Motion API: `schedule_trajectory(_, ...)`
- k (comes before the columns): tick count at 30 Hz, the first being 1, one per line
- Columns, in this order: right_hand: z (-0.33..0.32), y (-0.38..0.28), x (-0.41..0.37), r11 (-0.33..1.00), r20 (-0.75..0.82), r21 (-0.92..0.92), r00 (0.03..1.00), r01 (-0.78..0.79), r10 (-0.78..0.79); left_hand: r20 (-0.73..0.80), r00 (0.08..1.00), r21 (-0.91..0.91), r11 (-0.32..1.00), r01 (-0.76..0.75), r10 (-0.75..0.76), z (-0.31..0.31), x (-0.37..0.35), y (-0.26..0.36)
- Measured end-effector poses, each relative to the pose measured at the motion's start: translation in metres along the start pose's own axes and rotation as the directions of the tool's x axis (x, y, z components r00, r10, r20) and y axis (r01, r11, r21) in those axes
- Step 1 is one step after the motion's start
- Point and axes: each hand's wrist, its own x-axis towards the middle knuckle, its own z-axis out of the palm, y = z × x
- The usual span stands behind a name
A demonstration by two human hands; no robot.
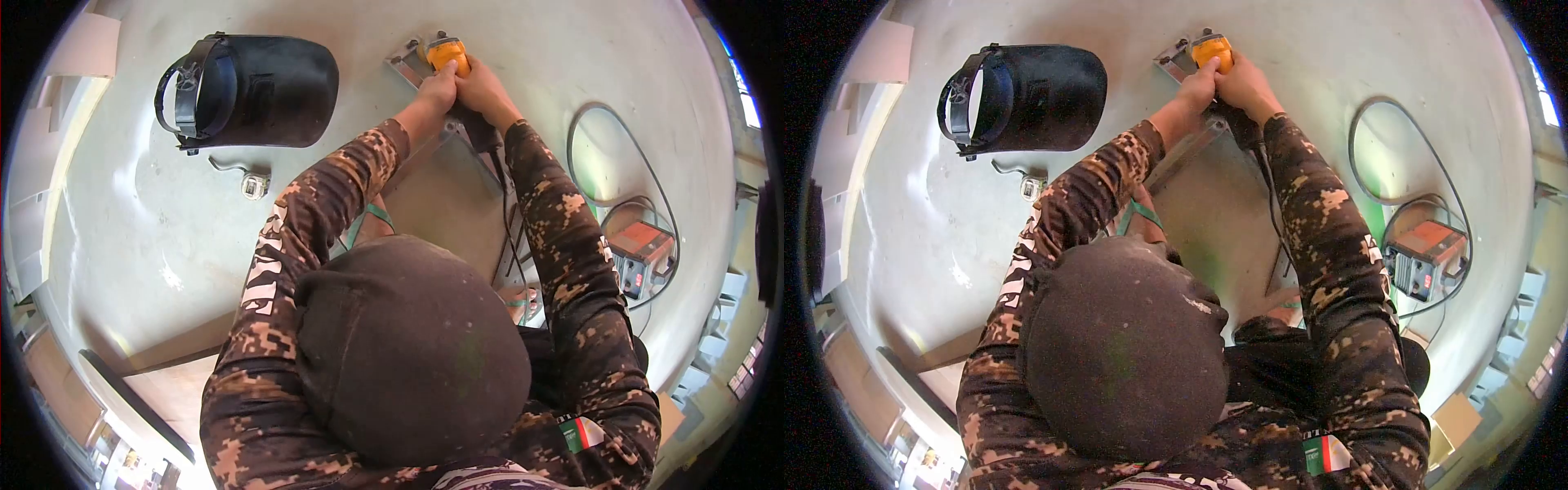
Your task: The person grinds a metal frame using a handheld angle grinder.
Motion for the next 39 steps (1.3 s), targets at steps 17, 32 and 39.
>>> schedule_trajectory(17, 0.006, -0.016, -0.007, 0.996, 0.122, 0.089, 0.992, -0.018, 0.007, -0.049, 0.996, -0.045, 0.996, 0.076, -0.078, -0.013, -0.006, 0.007)
schedule_trajectory(32, 0.035, -0.011, -0.013, 0.955, 0.068, 0.294, 0.998, -0.036, 0.017, -0.069, 0.992, 0.075, 0.991, 0.113, -0.108, -0.025, -0.044, 0.023)
schedule_trajectory(39, 0.028, -0.032, -0.027, 0.997, 0.002, -0.009, 0.997, -0.075, 0.075, -0.099, 0.99, 0.185, 0.976, 0.113, -0.096, -0.032, -0.023, 0.008)
